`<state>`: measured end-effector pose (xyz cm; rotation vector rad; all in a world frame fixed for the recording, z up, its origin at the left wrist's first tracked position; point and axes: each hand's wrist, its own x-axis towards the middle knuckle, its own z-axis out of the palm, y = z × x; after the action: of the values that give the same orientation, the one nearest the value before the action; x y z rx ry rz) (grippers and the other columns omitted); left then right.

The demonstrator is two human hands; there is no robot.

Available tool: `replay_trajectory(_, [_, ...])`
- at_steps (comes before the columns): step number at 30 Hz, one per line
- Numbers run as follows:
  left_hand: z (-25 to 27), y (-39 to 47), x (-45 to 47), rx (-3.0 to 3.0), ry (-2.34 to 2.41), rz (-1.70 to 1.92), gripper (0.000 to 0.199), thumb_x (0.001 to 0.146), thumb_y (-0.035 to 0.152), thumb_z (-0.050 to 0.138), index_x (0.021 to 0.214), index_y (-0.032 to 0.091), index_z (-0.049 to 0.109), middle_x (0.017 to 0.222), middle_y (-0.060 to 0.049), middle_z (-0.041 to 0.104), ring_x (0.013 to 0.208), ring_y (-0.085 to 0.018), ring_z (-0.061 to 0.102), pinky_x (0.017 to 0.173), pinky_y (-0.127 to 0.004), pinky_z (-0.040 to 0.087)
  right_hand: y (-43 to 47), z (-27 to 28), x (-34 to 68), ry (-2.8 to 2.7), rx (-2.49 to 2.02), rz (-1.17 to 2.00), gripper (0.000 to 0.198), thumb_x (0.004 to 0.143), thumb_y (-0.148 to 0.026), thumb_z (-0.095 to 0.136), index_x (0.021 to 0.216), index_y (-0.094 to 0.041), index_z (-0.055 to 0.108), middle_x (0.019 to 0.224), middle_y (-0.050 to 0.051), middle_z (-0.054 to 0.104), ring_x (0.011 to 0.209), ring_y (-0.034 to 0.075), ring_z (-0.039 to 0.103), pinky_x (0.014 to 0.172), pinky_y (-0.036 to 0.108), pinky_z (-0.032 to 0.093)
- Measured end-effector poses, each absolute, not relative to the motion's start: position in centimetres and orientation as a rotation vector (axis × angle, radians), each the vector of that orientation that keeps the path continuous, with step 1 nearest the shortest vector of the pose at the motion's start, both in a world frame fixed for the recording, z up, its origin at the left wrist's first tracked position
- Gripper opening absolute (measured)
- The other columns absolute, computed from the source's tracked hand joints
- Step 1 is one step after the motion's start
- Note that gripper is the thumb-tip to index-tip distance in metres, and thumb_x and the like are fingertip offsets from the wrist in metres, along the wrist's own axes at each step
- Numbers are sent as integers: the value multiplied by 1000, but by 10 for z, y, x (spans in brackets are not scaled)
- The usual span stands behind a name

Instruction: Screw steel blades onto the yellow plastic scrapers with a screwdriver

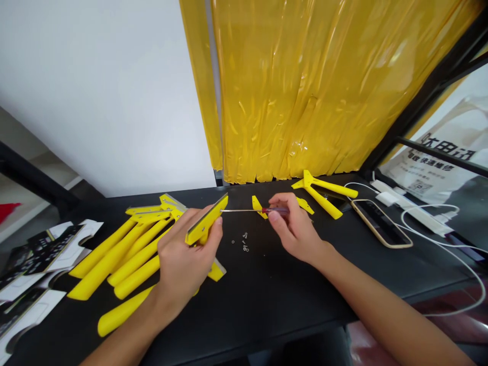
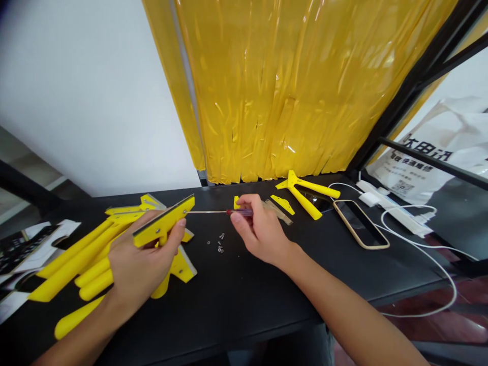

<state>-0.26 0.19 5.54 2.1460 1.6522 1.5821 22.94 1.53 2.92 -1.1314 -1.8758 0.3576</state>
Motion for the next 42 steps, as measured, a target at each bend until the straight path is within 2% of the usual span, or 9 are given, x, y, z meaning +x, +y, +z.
replay_trajectory(2, [57,4,-5,2192,1660,1599,10,86,28,66,91,24,73,83,-2,69,73,-19,65,76,-29,53,15,28,228,-1938,-1103,391,22,100,-33,48,117,-21,44,82,2,64,60,15,57,57,29,42])
replay_trajectory(8, [54,11,-13,2280,1632,1699,18,87,24,67,103,23,74,86,-2,70,72,-17,66,77,-27,54,15,23,219,-2129,-1038,382,25,104,-35,39,96,-20,58,70,0,59,62,15,56,60,29,38])
replay_trajectory(12, [50,12,-14,2402,1537,1729,27,86,19,68,112,23,72,95,-4,74,82,-19,69,86,-29,53,13,22,214,-2050,-1100,498,25,105,-36,37,109,-22,58,73,0,61,63,15,58,62,29,41])
replay_trajectory(18, [53,14,-14,2341,1489,1649,23,86,20,67,107,23,73,90,-3,72,82,-20,68,83,-29,52,14,22,216,-1977,-1094,507,16,102,-36,44,106,-22,52,73,-1,60,60,15,55,57,28,40])
replay_trajectory(22, [56,13,-14,2334,1504,1491,18,90,23,63,105,23,72,84,-2,69,74,-18,66,76,-28,52,16,23,217,-2002,-1094,434,26,105,-35,35,95,-22,56,73,1,59,64,16,56,62,30,41])
replay_trajectory(27, [48,17,-13,2376,1513,1472,19,91,24,61,107,22,71,88,-2,69,79,-18,67,77,-27,50,17,22,215,-1941,-1197,540,22,99,-39,51,113,-23,47,75,-1,61,62,16,57,58,29,41])
replay_trajectory(30, [43,20,-13,2365,1535,1419,19,92,25,61,107,21,71,88,-2,68,78,-18,66,76,-27,49,19,22,215,-1956,-1185,560,14,101,-36,47,102,-22,51,80,1,63,68,16,59,62,29,43])
replay_trajectory(34, [37,21,-12,2364,1512,1396,20,92,25,60,109,21,71,86,-2,67,76,-17,65,75,-26,48,22,24,216,-1960,-1158,553,31,105,-36,37,86,-21,56,78,2,62,72,16,59,66,30,42])
replay_trajectory(42, [33,27,-13,2353,1510,1421,19,92,24,61,107,18,71,85,-1,66,73,-15,63,71,-25,47,21,21,213,-1874,-1184,668,13,98,-34,53,100,-23,48,76,-2,58,63,14,53,56,25,39])
